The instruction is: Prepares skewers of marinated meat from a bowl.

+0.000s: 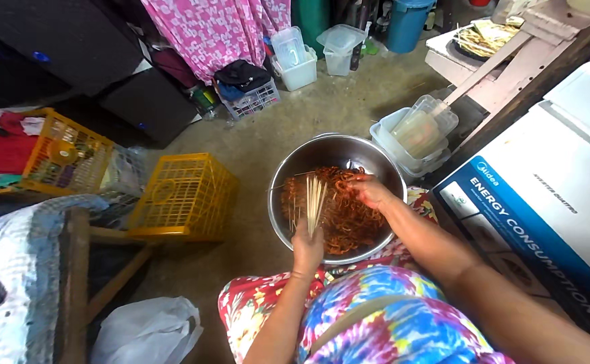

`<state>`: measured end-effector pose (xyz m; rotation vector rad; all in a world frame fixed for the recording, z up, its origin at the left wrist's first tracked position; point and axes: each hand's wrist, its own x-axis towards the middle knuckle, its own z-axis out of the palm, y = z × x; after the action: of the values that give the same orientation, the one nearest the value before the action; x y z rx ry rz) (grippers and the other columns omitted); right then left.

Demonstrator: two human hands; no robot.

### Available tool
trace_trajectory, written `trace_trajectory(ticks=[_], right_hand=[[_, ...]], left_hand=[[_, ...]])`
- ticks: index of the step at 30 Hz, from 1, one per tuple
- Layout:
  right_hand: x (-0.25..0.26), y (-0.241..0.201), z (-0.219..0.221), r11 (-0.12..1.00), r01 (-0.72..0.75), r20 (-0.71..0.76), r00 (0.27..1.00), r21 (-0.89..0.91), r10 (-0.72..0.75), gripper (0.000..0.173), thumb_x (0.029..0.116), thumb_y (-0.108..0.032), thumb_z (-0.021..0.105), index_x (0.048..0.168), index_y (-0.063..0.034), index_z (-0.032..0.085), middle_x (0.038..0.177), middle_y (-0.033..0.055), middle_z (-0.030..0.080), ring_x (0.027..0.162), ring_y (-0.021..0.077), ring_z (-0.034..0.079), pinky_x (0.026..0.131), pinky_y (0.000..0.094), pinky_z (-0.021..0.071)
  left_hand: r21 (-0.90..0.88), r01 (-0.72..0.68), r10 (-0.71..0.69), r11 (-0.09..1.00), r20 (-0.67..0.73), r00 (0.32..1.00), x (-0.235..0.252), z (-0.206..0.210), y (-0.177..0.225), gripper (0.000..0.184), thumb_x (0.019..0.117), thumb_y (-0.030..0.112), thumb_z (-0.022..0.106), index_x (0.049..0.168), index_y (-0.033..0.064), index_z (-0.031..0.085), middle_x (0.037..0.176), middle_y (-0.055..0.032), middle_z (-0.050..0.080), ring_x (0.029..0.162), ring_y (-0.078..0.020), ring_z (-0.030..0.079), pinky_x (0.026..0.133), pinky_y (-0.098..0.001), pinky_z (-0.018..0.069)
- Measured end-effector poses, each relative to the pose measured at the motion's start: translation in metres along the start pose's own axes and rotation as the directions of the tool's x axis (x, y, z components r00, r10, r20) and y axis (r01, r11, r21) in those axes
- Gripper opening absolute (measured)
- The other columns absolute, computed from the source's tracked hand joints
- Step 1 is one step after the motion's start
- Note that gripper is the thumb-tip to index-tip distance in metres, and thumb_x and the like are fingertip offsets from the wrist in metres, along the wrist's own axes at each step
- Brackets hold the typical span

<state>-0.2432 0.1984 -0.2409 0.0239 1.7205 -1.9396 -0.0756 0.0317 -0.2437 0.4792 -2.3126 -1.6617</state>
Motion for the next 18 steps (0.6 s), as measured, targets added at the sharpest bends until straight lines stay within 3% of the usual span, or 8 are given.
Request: trace_trajectory(ticks=[3, 5, 7, 9, 11, 15, 18], right_hand=[[0.003, -0.001, -0.011, 0.983, 0.180, -0.283, 0.945, 0.029, -0.165, 0.016, 0.1005, -0.004, 0.058, 0.113, 0.0028, 0.065, 0.089, 0.0069, 0.066, 0.070, 0.0122, 0.062, 0.066, 0.0295, 0.0558], [0.005, -0.001, -0.019, 0.943, 0.330, -0.396, 0.872, 0.045, -0.287, 0.013, 0.1006, -0.004, 0.058, 0.110, 0.0018, 0.065, 0.087, 0.0050, 0.067, 0.071, 0.0119, 0.064, 0.069, 0.0307, 0.0577], [0.008, -0.003, -0.028, 0.910, 0.414, -0.446, 0.812, -0.015, -0.377, 0.014, 0.1003, -0.003, 0.057, 0.111, 0.0025, 0.064, 0.094, 0.0069, 0.067, 0.078, 0.0135, 0.067, 0.076, 0.0332, 0.0602], [0.008, -0.006, -0.037, 0.916, 0.317, -0.387, 0.834, -0.246, -0.393, 0.024, 0.1016, -0.006, 0.057, 0.123, 0.0039, 0.063, 0.112, 0.0153, 0.067, 0.093, 0.0193, 0.067, 0.086, 0.0376, 0.0576], [0.012, -0.010, -0.040, 0.846, 0.099, -0.304, 0.906, -0.524, -0.294, 0.030, 0.1020, -0.012, 0.058, 0.128, 0.0011, 0.064, 0.122, 0.0198, 0.068, 0.107, 0.0295, 0.068, 0.094, 0.0487, 0.0554], [0.026, -0.014, -0.020, 0.578, -0.113, -0.175, 0.983, -0.808, -0.052, 0.026, 0.0972, -0.016, 0.065, 0.115, 0.0022, 0.071, 0.118, 0.0253, 0.068, 0.115, 0.0412, 0.064, 0.099, 0.0635, 0.0485], [0.033, -0.011, -0.003, 0.405, -0.252, -0.232, 0.968, -0.879, 0.098, 0.040, 0.0917, -0.023, 0.072, 0.118, 0.0070, 0.065, 0.122, 0.0298, 0.064, 0.118, 0.0456, 0.061, 0.097, 0.0666, 0.0476]], left_hand=[[-0.002, 0.008, -0.008, 1.000, -0.047, 0.999, 0.000, 0.001, 0.001, 0.026, 0.0955, 0.002, 0.056, 0.120, -0.0070, 0.055, 0.077, -0.0046, 0.063, 0.058, -0.0085, 0.062, 0.058, -0.0271, 0.0562], [0.002, 0.007, -0.007, 1.000, -0.057, 0.998, 0.000, 0.001, 0.000, 0.025, 0.0955, 0.002, 0.056, 0.119, -0.0064, 0.055, 0.077, -0.0041, 0.063, 0.058, -0.0080, 0.062, 0.057, -0.0263, 0.0559], [0.003, 0.010, -0.009, 1.000, -0.062, 0.998, 0.000, 0.001, 0.001, 0.026, 0.0950, 0.002, 0.056, 0.119, -0.0064, 0.055, 0.077, -0.0044, 0.063, 0.058, -0.0079, 0.061, 0.057, -0.0265, 0.0557], [0.012, 0.017, -0.016, 1.000, -0.049, 0.999, 0.000, 0.001, 0.001, 0.027, 0.0955, 0.003, 0.056, 0.121, -0.0062, 0.055, 0.080, -0.0050, 0.063, 0.060, -0.0086, 0.062, 0.059, -0.0272, 0.0559], [0.022, 0.019, -0.018, 1.000, -0.041, 0.999, 0.000, 0.002, 0.000, 0.028, 0.0963, 0.003, 0.056, 0.123, -0.0058, 0.055, 0.080, -0.0052, 0.064, 0.060, -0.0088, 0.062, 0.059, -0.0276, 0.0562], [0.061, 0.023, -0.022, 0.998, -0.027, 0.999, 0.001, 0.002, 0.000, 0.030, 0.0968, 0.004, 0.057, 0.125, -0.0063, 0.055, 0.083, -0.0075, 0.066, 0.061, -0.0103, 0.063, 0.061, -0.0295, 0.0563], [0.071, 0.028, -0.027, 0.997, -0.024, 0.999, 0.002, 0.002, 0.001, 0.031, 0.0968, 0.004, 0.057, 0.126, -0.0057, 0.055, 0.085, -0.0081, 0.066, 0.062, -0.0107, 0.063, 0.061, -0.0298, 0.0565]])
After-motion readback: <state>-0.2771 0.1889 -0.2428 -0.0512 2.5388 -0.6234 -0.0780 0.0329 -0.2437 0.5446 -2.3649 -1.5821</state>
